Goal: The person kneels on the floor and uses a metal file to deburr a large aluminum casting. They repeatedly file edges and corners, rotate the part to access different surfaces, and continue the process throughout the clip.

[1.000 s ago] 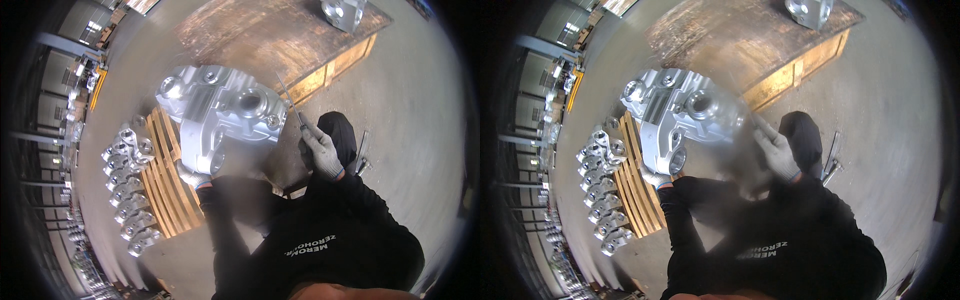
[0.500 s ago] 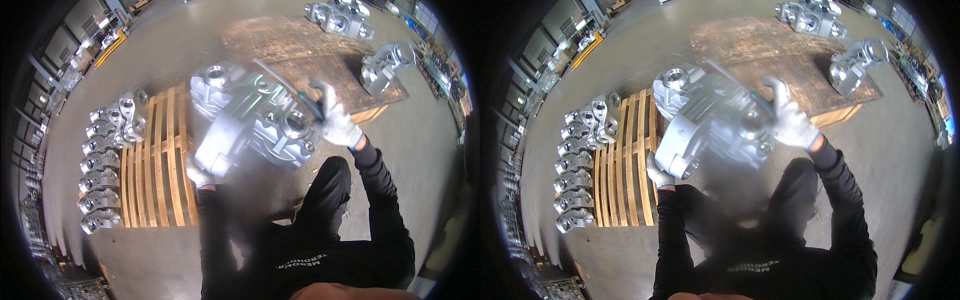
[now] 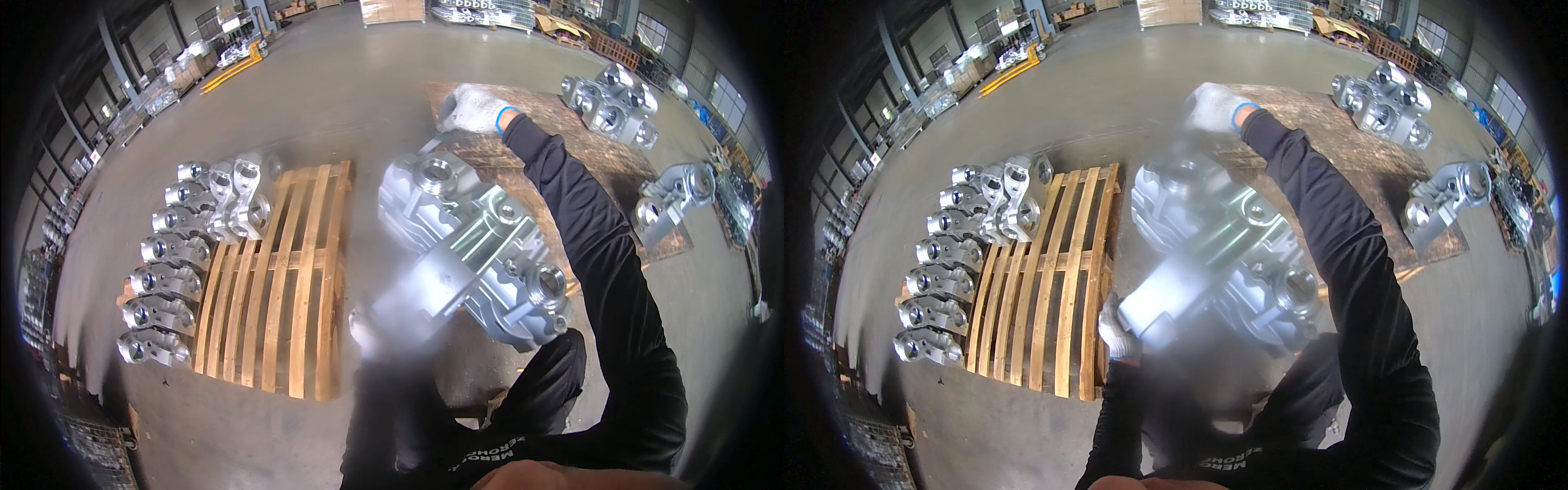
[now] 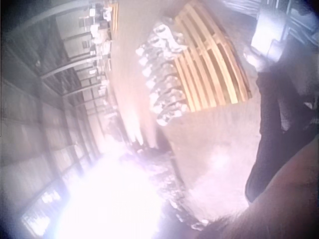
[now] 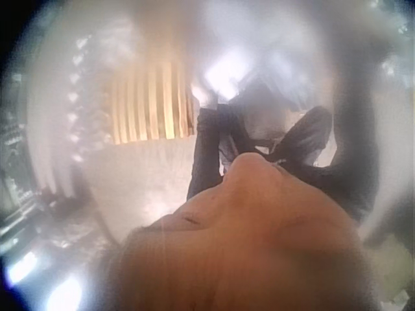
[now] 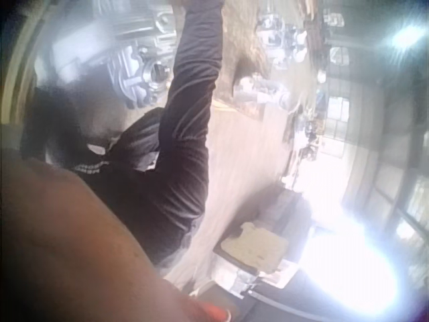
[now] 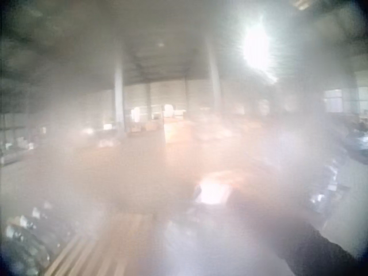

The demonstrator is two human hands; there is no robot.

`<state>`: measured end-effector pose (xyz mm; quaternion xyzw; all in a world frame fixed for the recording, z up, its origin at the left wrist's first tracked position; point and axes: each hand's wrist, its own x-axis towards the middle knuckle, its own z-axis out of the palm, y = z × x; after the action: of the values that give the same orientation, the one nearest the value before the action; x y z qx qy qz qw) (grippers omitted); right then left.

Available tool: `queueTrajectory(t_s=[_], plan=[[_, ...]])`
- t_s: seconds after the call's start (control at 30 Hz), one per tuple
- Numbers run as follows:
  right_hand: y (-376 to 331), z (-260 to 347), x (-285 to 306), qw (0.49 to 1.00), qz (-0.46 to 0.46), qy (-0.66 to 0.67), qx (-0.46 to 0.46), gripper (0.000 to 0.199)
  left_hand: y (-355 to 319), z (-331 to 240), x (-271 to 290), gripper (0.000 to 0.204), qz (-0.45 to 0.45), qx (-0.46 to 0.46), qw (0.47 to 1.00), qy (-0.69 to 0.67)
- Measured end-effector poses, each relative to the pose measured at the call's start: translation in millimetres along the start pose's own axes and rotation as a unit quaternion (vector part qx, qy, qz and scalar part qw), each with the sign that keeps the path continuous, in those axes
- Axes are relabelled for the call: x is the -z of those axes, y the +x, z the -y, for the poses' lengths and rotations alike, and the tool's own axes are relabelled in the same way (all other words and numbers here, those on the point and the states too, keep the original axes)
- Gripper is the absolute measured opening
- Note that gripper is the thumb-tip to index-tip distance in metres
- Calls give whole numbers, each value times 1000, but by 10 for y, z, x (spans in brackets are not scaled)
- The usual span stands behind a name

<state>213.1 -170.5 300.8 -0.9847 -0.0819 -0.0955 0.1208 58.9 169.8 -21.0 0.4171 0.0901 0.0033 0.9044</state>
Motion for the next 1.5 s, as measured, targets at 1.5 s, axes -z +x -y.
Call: queueTrajectory(t_s=[1.5], plan=[[-502,1123,-276,988,-60,-138,28,16,-172,-29,-222,21,-92,44,987,-124]])
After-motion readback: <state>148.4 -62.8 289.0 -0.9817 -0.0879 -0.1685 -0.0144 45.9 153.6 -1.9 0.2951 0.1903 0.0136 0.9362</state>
